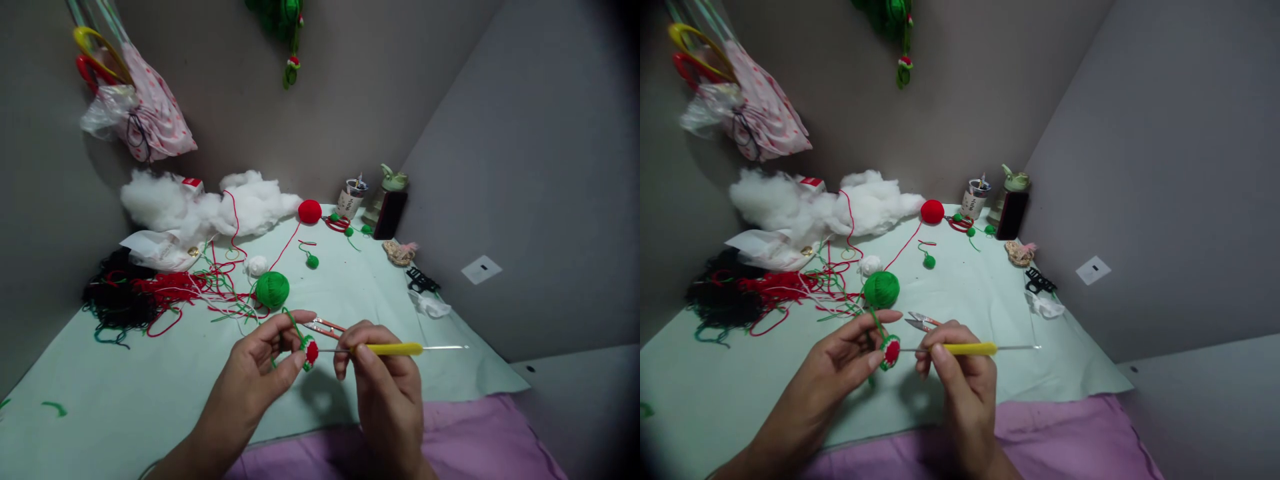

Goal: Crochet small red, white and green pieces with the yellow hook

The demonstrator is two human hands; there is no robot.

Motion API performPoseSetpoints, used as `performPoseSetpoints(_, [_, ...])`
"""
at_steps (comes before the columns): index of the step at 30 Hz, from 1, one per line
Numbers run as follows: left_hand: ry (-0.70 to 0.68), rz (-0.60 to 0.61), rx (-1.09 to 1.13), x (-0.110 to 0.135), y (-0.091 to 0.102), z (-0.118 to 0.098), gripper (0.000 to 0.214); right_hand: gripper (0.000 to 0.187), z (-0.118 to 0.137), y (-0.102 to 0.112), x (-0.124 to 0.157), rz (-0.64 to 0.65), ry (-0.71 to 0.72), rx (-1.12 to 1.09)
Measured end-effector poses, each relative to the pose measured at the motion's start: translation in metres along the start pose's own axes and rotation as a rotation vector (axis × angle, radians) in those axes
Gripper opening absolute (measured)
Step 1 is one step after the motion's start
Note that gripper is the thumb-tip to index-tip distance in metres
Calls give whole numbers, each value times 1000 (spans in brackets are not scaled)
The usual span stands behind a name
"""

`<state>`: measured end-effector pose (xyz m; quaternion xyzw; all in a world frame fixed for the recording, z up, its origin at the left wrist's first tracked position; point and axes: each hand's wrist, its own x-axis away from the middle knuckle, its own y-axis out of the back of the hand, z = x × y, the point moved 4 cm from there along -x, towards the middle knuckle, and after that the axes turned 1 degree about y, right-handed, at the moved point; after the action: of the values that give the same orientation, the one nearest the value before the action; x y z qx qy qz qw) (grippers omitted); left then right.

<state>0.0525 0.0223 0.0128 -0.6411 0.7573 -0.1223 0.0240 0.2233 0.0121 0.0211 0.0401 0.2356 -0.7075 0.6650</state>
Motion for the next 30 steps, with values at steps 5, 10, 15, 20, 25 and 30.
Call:
performPoseSetpoints(5, [-390,44,-481,1,2,-9,58,16,-1,7,3,59,-30,102])
performPoseSetpoints(10, [-632,195,-781,6,4,-19,60,20,-5,11,3,97,-158,136])
performPoseSetpoints(15, [-509,184,-694,5,5,-18,48,18,-4,7,1,84,-163,62])
performPoseSetpoints(20, [-367,88,-577,3,1,-16,44,15,-3,2,-2,87,-150,22])
performPoseSetpoints(25, [-400,101,-613,4,-2,-19,49,14,3,2,-6,68,-138,37])
performPoseSetpoints(30, [-433,176,-573,4,-3,-22,55,18,5,2,-8,100,-190,79])
